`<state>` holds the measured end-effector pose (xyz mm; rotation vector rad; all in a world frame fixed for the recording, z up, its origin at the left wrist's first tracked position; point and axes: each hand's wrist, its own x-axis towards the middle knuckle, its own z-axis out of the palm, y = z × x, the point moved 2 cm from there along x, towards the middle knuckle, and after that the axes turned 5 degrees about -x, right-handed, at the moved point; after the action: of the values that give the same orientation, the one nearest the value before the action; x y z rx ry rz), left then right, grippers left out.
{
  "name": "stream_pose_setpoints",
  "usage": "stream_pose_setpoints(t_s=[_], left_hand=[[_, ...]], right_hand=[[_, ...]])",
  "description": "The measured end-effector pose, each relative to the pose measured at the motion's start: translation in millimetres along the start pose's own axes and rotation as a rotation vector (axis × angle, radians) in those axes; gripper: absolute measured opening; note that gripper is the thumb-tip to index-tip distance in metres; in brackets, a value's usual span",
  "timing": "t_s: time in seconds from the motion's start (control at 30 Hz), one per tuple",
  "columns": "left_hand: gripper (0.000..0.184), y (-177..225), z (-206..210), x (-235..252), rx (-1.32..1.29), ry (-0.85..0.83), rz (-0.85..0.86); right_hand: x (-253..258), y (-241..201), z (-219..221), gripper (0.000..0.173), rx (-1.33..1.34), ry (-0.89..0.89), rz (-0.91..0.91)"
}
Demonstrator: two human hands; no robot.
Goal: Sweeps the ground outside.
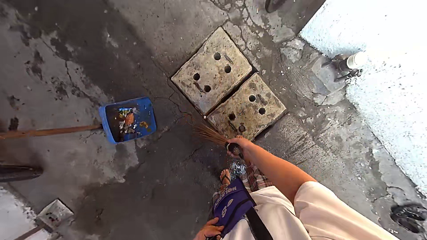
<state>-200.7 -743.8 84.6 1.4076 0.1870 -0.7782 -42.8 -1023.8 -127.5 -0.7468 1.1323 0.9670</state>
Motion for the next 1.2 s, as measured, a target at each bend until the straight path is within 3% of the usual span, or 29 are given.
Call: stream_pose_setpoints(t_s=[0.07, 0.13, 0.2, 0.3, 0.4, 0.5, 0.57, 0.63, 0.77, 0.87, 1.0, 1.07, 1.2], left_hand=[[0.014, 11, 12, 18, 0.001, -0.005, 0.006], [0.015, 16, 18, 38, -0.006, -0.049, 0.043], [0.015, 21, 25, 58, -0.027, -0.087, 0.075], [0.013, 39, 38, 92, -0.022, -0.092, 0.096], [0.011, 53, 42, 121, 0.010, -0.141, 0.164], [0.011, 71, 37, 128, 0.076, -0.129, 0.181], [0.011, 84, 31, 136, 0.115, -0.120, 0.173], [0.011, 90, 20, 145, 0.148, -0.136, 0.180], [0.011, 101, -14, 165, 0.196, -0.165, 0.215], [0.017, 112, -52, 175, 0.158, -0.152, 0.221], [0.049, 131, -138, 205, 0.158, -0.063, 0.127], [0.054, 142, -204, 219, 0.267, 0.136, 0.098], [0.062, 182, -353, 222, 0.282, 0.729, 0.087]], right_hand=[[-2, -41, -53, 0.040, -0.017, 0.082, -0.088], [-13, -66, -101, 0.044, -0.264, 0.225, -0.292], [-32, -69, -133, 0.064, -0.514, 0.346, -0.405], [-64, -57, -157, 0.067, -0.255, 0.404, -0.567], [-74, -51, -153, 0.063, 0.117, 0.428, -0.578], [-38, -54, -122, 0.070, 0.233, 0.421, -0.483], [-17, -72, -97, 0.063, 0.304, 0.345, -0.399], [-12, -88, -84, 0.055, 0.248, 0.207, -0.318], [-29, -96, -83, 0.073, 0.089, 0.052, -0.421], [-45, -92, -55, 0.086, -0.030, 0.080, -0.481], [-52, -106, -11, 0.078, -0.129, 0.332, -0.473], [-47, -114, 12, 0.064, -0.152, 0.439, -0.463], [-42, -119, 61, 0.038, -0.185, 0.570, -0.355]])
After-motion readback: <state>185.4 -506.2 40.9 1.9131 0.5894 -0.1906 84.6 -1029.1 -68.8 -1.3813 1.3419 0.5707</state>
